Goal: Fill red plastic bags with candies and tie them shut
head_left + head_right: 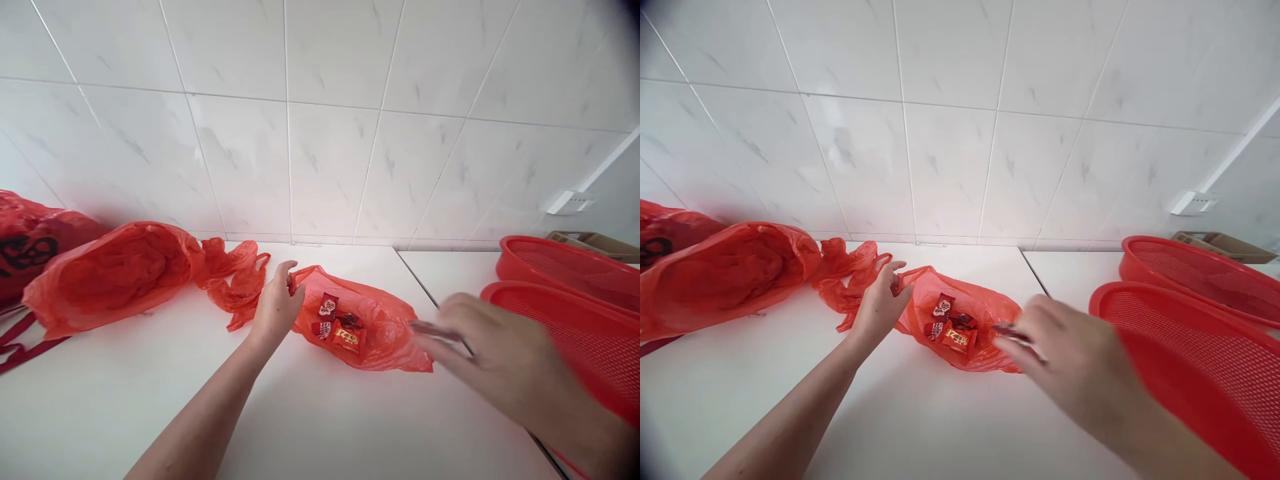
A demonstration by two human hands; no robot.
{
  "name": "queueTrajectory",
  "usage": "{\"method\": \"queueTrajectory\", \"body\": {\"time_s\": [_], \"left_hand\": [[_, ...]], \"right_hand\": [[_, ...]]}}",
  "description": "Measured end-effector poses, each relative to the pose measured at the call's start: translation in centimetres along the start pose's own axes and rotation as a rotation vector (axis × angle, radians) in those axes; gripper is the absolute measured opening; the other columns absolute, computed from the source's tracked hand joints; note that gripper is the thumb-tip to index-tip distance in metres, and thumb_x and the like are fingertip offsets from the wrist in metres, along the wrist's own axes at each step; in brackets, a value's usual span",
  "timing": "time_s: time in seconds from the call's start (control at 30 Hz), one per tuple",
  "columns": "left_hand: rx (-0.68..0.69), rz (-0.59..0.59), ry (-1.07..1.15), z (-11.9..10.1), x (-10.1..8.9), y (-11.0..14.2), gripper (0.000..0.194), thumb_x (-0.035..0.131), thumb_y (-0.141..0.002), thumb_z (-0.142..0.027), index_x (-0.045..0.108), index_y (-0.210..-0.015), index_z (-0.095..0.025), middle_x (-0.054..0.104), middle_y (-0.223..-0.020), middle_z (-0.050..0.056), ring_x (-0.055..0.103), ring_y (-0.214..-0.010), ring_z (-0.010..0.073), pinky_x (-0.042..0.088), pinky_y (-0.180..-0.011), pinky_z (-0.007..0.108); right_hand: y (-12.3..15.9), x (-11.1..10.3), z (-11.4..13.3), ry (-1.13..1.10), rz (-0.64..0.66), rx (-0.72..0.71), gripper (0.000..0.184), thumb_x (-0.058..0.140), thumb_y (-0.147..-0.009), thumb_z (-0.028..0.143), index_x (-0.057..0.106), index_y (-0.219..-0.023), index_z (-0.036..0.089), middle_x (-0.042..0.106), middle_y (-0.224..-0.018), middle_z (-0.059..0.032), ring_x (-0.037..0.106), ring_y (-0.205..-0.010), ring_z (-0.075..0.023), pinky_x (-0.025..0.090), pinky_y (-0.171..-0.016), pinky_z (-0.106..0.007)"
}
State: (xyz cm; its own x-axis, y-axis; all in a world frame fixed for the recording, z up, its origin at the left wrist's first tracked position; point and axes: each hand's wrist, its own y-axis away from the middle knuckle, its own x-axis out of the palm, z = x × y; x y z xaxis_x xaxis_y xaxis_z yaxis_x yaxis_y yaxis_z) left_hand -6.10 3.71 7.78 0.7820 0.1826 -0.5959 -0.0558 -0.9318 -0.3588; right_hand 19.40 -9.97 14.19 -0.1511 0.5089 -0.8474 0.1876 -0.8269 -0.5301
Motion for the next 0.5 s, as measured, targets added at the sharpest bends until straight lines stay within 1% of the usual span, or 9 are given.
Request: {"method": "queueTrajectory", "body": {"time_s": [0.07,0.1,0.17,0.23,0.3,0.37,0.4,0.43,0.5], "left_hand": [[-0.001,0.007,0.053,-0.4,-0.3,0.2,0.042,0.049,-0.081,-0.027,0.046,-0.123,-0.024,0.048,-0.07,-0.004,0.05,-0.061,0.0124,0.04,-0.056,0.023],[0.0,0.006,0.074,-0.6,-0.5,0.2,0.042,0.05,-0.081,-0.027,0.046,-0.123,-0.024,0.047,-0.07,-0.004,0.049,-0.061,0.012,0.04,-0.056,0.023],[-0.001,0.003,0.109,-1.0,-0.9,0.4,0.042,0.051,-0.081,-0.027,0.047,-0.122,-0.025,0.047,-0.07,-0.004,0.048,-0.06,0.0113,0.041,-0.057,0.023],[-0.007,0.007,0.148,-1.2,-1.4,0.4,0.041,0.051,-0.081,-0.028,0.047,-0.122,-0.026,0.049,-0.071,-0.004,0.048,-0.06,0.0107,0.041,-0.057,0.022],[-0.017,0.012,0.192,-1.2,-1.9,0.4,0.041,0.052,-0.081,-0.029,0.048,-0.121,-0.026,0.051,-0.073,-0.003,0.048,-0.059,0.0105,0.04,-0.055,0.022],[-0.027,0.016,0.249,-0.9,-2.3,0.1,0.04,0.053,-0.081,-0.03,0.049,-0.12,-0.025,0.053,-0.073,-0.003,0.048,-0.059,0.0105,0.04,-0.054,0.022],[-0.032,0.017,0.283,-0.6,-2.5,-0.2,0.04,0.054,-0.081,-0.031,0.049,-0.12,-0.025,0.054,-0.073,-0.002,0.049,-0.059,0.0106,0.04,-0.053,0.022],[-0.042,0.019,0.323,-0.4,-2.7,-0.6,0.04,0.055,-0.08,-0.031,0.05,-0.119,-0.024,0.056,-0.073,-0.002,0.05,-0.059,0.0105,0.04,-0.053,0.022],[-0.077,0.033,0.429,-0.2,-3.1,-1.7,0.039,0.058,-0.078,-0.03,0.051,-0.116,-0.022,0.059,-0.074,-0.001,0.05,-0.055,0.0094,0.039,-0.05,0.021]], "right_hand": [[-2.2,2.8,3.0,-0.003,0.029,-0.177,0.029,0.049,-0.089,0.037,0.043,-0.065,0.023,0.052,-0.063,0.0016,0.051,-0.053,-0.0121,0.036,-0.048,-0.026],[-3.2,4.2,3.9,0.028,0.05,-0.203,0.024,0.05,-0.089,0.033,0.045,-0.068,0.022,0.053,-0.064,0.0016,0.051,-0.054,-0.0119,0.035,-0.049,-0.025],[-4.5,6.2,4.7,0.099,0.092,-0.164,0.014,0.055,-0.086,0.031,0.049,-0.078,0.02,0.056,-0.069,0.001,0.052,-0.054,-0.0124,0.034,-0.047,-0.025],[-4.5,7.1,4.5,0.116,0.109,-0.096,0.012,0.057,-0.084,0.031,0.052,-0.086,0.02,0.058,-0.073,0.0002,0.053,-0.057,-0.0135,0.035,-0.047,-0.026],[-3.2,7.0,3.8,0.066,0.13,-0.113,0.011,0.056,-0.085,0.029,0.053,-0.09,0.021,0.061,-0.078,-0.0005,0.057,-0.064,-0.0151,0.041,-0.053,-0.027],[-1.1,6.6,2.4,0.028,0.181,-0.222,0.013,0.06,-0.081,0.028,0.056,-0.092,0.023,0.063,-0.084,-0.0016,0.06,-0.077,-0.0192,0.046,-0.066,-0.032],[0.0,6.5,1.4,0.034,0.208,-0.288,0.018,0.063,-0.077,0.026,0.057,-0.094,0.024,0.064,-0.089,-0.0026,0.059,-0.086,-0.0225,0.047,-0.074,-0.037],[0.9,6.4,0.3,0.069,0.217,-0.343,0.022,0.064,-0.074,0.023,0.058,-0.096,0.024,0.065,-0.093,-0.004,0.058,-0.094,-0.0265,0.045,-0.082,-0.043],[2.0,6.3,-2.4,0.2,0.199,-0.388,0.032,0.056,-0.071,0.01,0.06,-0.1,0.023,0.065,-0.1,-0.0073,0.055,-0.102,-0.0314,0.036,-0.093,-0.055]]}}
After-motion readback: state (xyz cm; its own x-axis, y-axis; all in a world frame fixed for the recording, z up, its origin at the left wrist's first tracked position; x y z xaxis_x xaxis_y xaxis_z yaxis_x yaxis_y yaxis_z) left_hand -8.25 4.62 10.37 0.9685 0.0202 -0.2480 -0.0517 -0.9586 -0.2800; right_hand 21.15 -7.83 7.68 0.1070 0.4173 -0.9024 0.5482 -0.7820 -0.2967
